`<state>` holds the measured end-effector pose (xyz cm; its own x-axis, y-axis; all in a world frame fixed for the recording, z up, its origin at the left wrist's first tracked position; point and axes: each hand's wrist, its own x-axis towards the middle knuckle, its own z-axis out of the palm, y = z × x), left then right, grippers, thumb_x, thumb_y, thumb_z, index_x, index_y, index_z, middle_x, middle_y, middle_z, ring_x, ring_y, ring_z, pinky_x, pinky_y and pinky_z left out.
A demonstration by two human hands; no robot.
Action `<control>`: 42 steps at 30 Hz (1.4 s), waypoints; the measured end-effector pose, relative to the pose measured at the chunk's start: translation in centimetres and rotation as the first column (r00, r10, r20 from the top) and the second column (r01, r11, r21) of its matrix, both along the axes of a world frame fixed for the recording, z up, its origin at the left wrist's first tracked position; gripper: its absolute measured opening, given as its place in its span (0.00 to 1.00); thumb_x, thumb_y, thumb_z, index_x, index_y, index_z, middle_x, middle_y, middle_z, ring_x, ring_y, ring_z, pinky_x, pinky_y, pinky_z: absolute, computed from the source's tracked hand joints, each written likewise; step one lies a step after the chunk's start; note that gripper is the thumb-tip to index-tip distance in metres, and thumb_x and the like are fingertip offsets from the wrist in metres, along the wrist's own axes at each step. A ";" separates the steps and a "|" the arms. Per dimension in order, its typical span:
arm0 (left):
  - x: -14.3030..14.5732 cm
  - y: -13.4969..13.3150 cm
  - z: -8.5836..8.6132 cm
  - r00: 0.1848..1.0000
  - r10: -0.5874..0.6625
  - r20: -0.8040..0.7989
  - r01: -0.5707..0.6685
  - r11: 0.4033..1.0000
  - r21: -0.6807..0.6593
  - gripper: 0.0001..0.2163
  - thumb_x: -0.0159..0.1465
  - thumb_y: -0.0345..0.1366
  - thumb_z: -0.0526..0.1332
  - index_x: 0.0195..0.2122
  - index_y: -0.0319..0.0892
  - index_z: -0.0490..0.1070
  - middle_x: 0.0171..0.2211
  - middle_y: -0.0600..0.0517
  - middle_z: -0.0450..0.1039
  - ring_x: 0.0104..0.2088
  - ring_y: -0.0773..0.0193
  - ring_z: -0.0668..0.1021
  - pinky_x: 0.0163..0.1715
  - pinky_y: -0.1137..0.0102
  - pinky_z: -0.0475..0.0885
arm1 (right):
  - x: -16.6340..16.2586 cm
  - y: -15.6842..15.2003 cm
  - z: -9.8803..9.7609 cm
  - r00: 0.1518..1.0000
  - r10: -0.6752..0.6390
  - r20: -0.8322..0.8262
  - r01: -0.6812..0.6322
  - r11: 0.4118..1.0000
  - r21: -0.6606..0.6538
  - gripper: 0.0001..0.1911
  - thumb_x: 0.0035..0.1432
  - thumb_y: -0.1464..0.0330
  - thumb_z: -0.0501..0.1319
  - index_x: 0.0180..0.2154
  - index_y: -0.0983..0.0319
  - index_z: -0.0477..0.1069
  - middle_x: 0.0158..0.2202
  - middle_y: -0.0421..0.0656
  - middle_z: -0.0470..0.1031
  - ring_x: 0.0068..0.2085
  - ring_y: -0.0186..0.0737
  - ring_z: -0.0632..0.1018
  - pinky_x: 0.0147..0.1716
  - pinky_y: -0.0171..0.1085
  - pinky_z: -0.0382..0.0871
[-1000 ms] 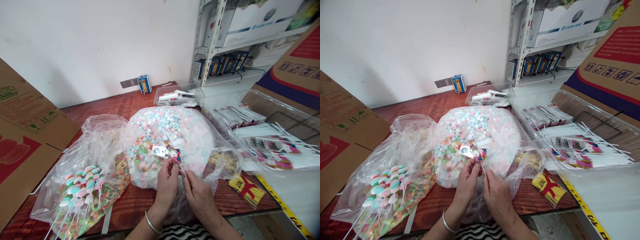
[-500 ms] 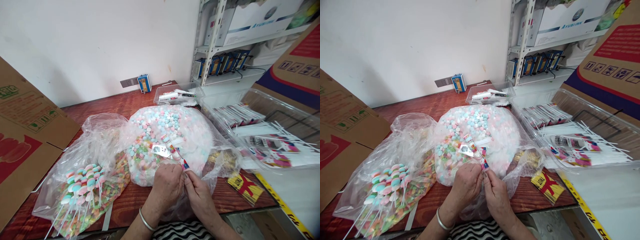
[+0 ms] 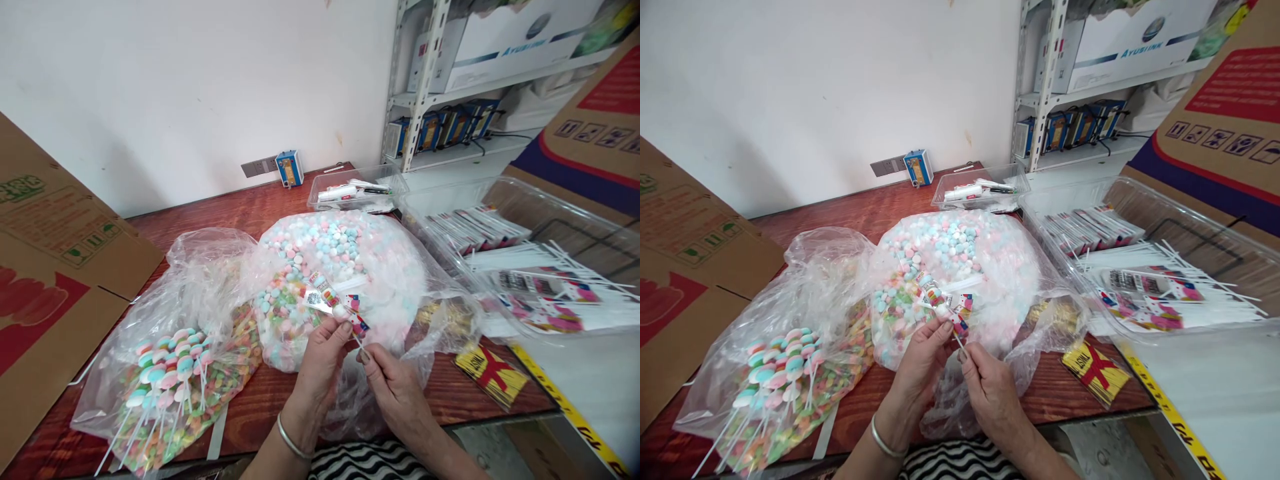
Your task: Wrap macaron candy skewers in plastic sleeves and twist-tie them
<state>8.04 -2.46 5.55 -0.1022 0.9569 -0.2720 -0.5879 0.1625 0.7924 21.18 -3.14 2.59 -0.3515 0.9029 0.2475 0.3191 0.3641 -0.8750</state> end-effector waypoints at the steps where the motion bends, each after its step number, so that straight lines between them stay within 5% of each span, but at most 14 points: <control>1: 0.1 0.0 0.0 0.997 0.008 0.071 -0.007 1.000 -0.018 0.09 0.56 0.38 0.68 0.35 0.39 0.79 0.33 0.47 0.77 0.33 0.64 0.75 0.38 0.69 0.69 | 0.0 -0.1 -0.1 1.000 0.017 -0.001 -0.017 1.000 -0.006 0.15 0.68 0.65 0.48 0.29 0.59 0.64 0.23 0.37 0.66 0.24 0.36 0.68 0.24 0.33 0.59; 6: 0.8 0.0 -0.1 0.990 0.113 0.089 -0.110 0.993 -0.041 0.07 0.53 0.36 0.71 0.31 0.39 0.80 0.29 0.49 0.78 0.30 0.67 0.75 0.36 0.72 0.69 | -0.2 -0.2 -0.5 0.999 0.034 -0.025 -0.036 0.997 -0.073 0.15 0.68 0.65 0.48 0.28 0.59 0.62 0.23 0.36 0.65 0.24 0.36 0.68 0.25 0.34 0.60; 11: 1.1 0.0 -0.8 0.986 0.136 -0.095 -0.137 0.991 -0.001 0.07 0.56 0.37 0.69 0.33 0.39 0.81 0.31 0.50 0.79 0.34 0.65 0.75 0.41 0.70 0.69 | -0.7 0.5 0.3 0.966 -0.146 -0.214 0.091 0.964 -0.250 0.13 0.66 0.59 0.53 0.46 0.60 0.63 0.29 0.38 0.70 0.25 0.36 0.70 0.24 0.34 0.64; 16: 2.0 -0.3 -1.3 0.981 0.121 -0.154 -0.113 0.992 0.059 0.07 0.59 0.37 0.67 0.33 0.39 0.80 0.31 0.51 0.77 0.34 0.66 0.75 0.42 0.71 0.69 | -1.3 1.6 1.2 0.934 -0.253 -0.253 0.167 0.934 -0.317 0.12 0.65 0.57 0.54 0.36 0.59 0.64 0.21 0.34 0.62 0.21 0.35 0.66 0.20 0.33 0.59; 19: 2.5 -0.4 -1.6 0.986 0.169 -0.001 -0.168 0.985 0.025 0.07 0.58 0.38 0.67 0.32 0.39 0.78 0.26 0.53 0.74 0.26 0.70 0.74 0.33 0.74 0.70 | -1.8 1.9 1.3 0.920 -0.197 -0.339 0.028 0.895 -0.445 0.13 0.62 0.56 0.56 0.32 0.59 0.63 0.19 0.32 0.60 0.18 0.31 0.63 0.17 0.31 0.55; 21: 2.7 -0.4 -1.9 0.981 0.150 0.122 -0.148 0.989 -0.028 0.09 0.56 0.40 0.68 0.32 0.39 0.78 0.21 0.55 0.71 0.19 0.72 0.70 0.25 0.75 0.69 | -1.9 2.0 1.4 0.866 -0.187 -0.464 -0.152 0.786 -0.599 0.14 0.59 0.55 0.59 0.32 0.59 0.63 0.20 0.32 0.62 0.16 0.27 0.60 0.14 0.29 0.50; 23: 2.4 -0.4 -2.3 0.974 0.129 0.188 -0.121 0.991 -0.054 0.10 0.54 0.40 0.70 0.34 0.39 0.79 0.23 0.54 0.74 0.17 0.73 0.70 0.21 0.76 0.67 | -1.6 2.4 1.6 0.805 -0.201 -0.558 -0.342 0.612 -0.713 0.16 0.55 0.55 0.63 0.35 0.58 0.62 0.22 0.31 0.64 0.14 0.23 0.55 0.12 0.27 0.43; 26: 1.4 -0.5 -2.6 0.982 0.032 0.185 -0.032 0.999 -0.003 0.14 0.53 0.38 0.71 0.39 0.39 0.80 0.42 0.44 0.80 0.32 0.65 0.79 0.29 0.74 0.71 | -0.6 3.1 2.1 0.773 -0.151 -0.616 -0.524 0.396 -0.754 0.19 0.52 0.56 0.66 0.39 0.58 0.62 0.21 0.30 0.64 0.14 0.20 0.49 0.12 0.25 0.37; 30: 0.1 -0.8 -2.7 0.965 -0.196 0.172 0.184 0.980 0.082 0.17 0.50 0.40 0.73 0.40 0.39 0.81 0.51 0.40 0.76 0.51 0.51 0.76 0.50 0.63 0.69 | 0.1 3.1 2.3 0.783 -0.017 -0.621 -0.589 0.301 -0.750 0.19 0.53 0.55 0.64 0.40 0.56 0.59 0.18 0.27 0.60 0.14 0.21 0.44 0.12 0.25 0.37; 32: -0.3 -1.0 -2.9 0.969 -0.198 0.145 0.185 0.978 0.094 0.12 0.49 0.40 0.74 0.33 0.40 0.81 0.48 0.41 0.78 0.50 0.51 0.77 0.51 0.61 0.69 | -0.4 2.4 2.1 0.794 0.005 -0.608 -0.580 0.304 -0.755 0.18 0.54 0.54 0.62 0.40 0.56 0.59 0.18 0.27 0.58 0.14 0.22 0.43 0.12 0.26 0.38; 35: -0.9 -1.2 -2.9 0.992 -0.084 0.089 0.080 0.996 0.049 0.09 0.48 0.39 0.74 0.26 0.40 0.80 0.38 0.45 0.81 0.40 0.57 0.80 0.46 0.62 0.73 | -1.2 1.5 1.7 0.824 -0.002 -0.567 -0.523 0.383 -0.761 0.16 0.56 0.53 0.59 0.36 0.58 0.62 0.18 0.29 0.58 0.13 0.24 0.49 0.12 0.28 0.43; 39: -3.5 -1.2 -1.6 0.977 0.207 0.046 -0.210 0.976 0.055 0.10 0.46 0.38 0.75 0.24 0.40 0.78 0.27 0.52 0.79 0.33 0.62 0.80 0.43 0.63 0.77 | 0.9 1.5 1.3 0.885 -0.096 -0.455 -0.309 0.611 -0.729 0.14 0.55 0.58 0.62 0.27 0.61 0.65 0.20 0.33 0.63 0.19 0.27 0.62 0.19 0.29 0.52; 42: -5.8 -1.3 -0.5 0.930 0.368 0.001 -0.365 0.921 0.135 0.09 0.47 0.36 0.75 0.24 0.40 0.77 0.25 0.56 0.75 0.29 0.67 0.78 0.40 0.62 0.79 | 4.8 1.9 1.2 0.918 -0.193 -0.346 -0.085 0.757 -0.647 0.10 0.57 0.65 0.63 0.26 0.61 0.67 0.21 0.32 0.63 0.24 0.29 0.62 0.25 0.30 0.55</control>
<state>2.23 -3.73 5.05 -0.4572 0.8781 -0.1407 -0.5671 -0.1660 0.8067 25.98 -1.24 3.77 -0.3037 0.9060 -0.2947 -0.0765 -0.3315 -0.9404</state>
